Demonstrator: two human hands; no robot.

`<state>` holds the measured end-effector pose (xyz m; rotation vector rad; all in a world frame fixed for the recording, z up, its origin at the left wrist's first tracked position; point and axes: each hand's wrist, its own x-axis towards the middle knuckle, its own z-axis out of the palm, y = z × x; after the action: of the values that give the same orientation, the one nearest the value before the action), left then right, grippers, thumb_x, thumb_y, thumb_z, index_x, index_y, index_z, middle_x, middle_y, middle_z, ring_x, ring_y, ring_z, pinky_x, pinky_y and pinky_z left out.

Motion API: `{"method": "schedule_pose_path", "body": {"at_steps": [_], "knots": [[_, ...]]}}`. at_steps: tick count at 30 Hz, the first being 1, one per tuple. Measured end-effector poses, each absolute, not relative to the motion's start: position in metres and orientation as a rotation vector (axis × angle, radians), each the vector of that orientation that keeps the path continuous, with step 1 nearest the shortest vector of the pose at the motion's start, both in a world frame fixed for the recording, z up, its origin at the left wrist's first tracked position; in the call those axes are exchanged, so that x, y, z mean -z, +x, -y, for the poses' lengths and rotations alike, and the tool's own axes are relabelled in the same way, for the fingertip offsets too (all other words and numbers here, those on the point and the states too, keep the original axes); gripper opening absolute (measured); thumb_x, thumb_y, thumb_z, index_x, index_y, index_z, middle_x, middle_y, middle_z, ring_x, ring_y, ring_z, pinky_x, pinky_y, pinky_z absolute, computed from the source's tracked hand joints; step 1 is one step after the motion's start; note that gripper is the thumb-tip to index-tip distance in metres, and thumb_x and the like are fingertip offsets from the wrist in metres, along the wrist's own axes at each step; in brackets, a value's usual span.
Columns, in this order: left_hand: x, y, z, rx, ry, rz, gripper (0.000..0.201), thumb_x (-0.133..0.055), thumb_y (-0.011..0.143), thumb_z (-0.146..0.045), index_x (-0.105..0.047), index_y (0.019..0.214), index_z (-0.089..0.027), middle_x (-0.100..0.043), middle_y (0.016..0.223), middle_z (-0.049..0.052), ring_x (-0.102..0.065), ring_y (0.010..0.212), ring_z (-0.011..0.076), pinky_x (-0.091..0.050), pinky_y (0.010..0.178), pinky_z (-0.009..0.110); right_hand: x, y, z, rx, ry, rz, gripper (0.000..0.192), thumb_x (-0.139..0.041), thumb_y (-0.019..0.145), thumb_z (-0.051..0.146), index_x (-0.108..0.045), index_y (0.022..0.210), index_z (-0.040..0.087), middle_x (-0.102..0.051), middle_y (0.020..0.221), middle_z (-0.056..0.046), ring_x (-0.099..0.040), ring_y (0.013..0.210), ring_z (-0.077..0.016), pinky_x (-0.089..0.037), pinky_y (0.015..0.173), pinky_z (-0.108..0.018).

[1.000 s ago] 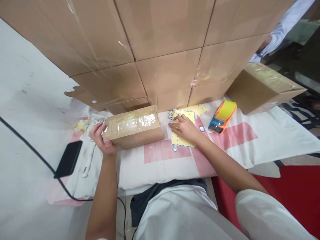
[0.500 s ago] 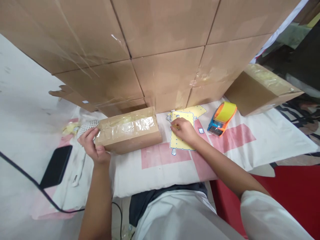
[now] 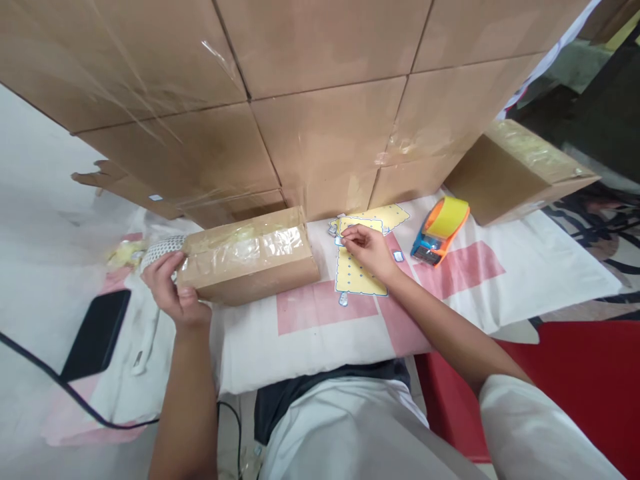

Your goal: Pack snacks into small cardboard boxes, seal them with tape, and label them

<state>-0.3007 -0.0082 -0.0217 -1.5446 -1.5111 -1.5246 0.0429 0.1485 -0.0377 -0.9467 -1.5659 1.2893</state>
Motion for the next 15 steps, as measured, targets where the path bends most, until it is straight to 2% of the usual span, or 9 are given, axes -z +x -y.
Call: {"method": "schedule_pose_path", "body": {"at_steps": [5, 8, 11, 15], "knots": [[0.025, -0.304, 0.005, 1.609, -1.545, 1.505, 0.063, -0.042, 0.094, -0.059, -0.069, 0.12, -0.009, -0.065, 0.115, 0.017, -0.061, 0.116, 0.0321, -0.045, 0.105, 0.052, 0.031, 0.04, -0.142, -1.339, -0.879, 1.576, 0.026, -0.076, 0.078, 0.039, -0.071, 0.094, 0.019, -0.072, 0.092, -0.005, -0.068, 0.086, -0.0177, -0.05, 0.075, -0.031], [0.03, -0.307, 0.0, 1.734, -1.527, 1.538, 0.062, -0.042, 0.091, -0.057, -0.067, 0.12, -0.008, -0.063, 0.116, 0.016, -0.06, 0.119, 0.032, -0.043, 0.109, 0.052, 0.026, 0.037, -0.136, -1.361, -0.812, 1.629, 0.021, -0.074, 0.08, 0.038, -0.071, 0.089, 0.019, -0.072, 0.088, -0.005, -0.067, 0.082, -0.0166, -0.047, 0.072, -0.03], [0.037, -0.313, -0.006, 1.804, -1.494, 1.619, 0.067, -0.036, 0.089, -0.06, -0.062, 0.122, -0.008, -0.061, 0.119, 0.015, -0.057, 0.122, 0.0322, -0.041, 0.111, 0.052, 0.024, 0.034, -0.128, -1.43, -0.749, 1.65, 0.019, -0.074, 0.08, 0.036, -0.068, 0.083, 0.018, -0.07, 0.082, -0.003, -0.064, 0.076, -0.0145, -0.046, 0.069, -0.028], [0.044, -0.319, -0.01, 1.813, -1.451, 1.703, 0.075, -0.031, 0.085, -0.067, -0.058, 0.123, -0.008, -0.057, 0.12, 0.016, -0.055, 0.123, 0.0321, -0.041, 0.112, 0.052, 0.022, 0.029, -0.12, -1.488, -0.713, 1.6, 0.021, -0.077, 0.076, 0.036, -0.068, 0.078, 0.017, -0.069, 0.084, -0.003, -0.06, 0.074, -0.0124, -0.045, 0.068, -0.027]]}}
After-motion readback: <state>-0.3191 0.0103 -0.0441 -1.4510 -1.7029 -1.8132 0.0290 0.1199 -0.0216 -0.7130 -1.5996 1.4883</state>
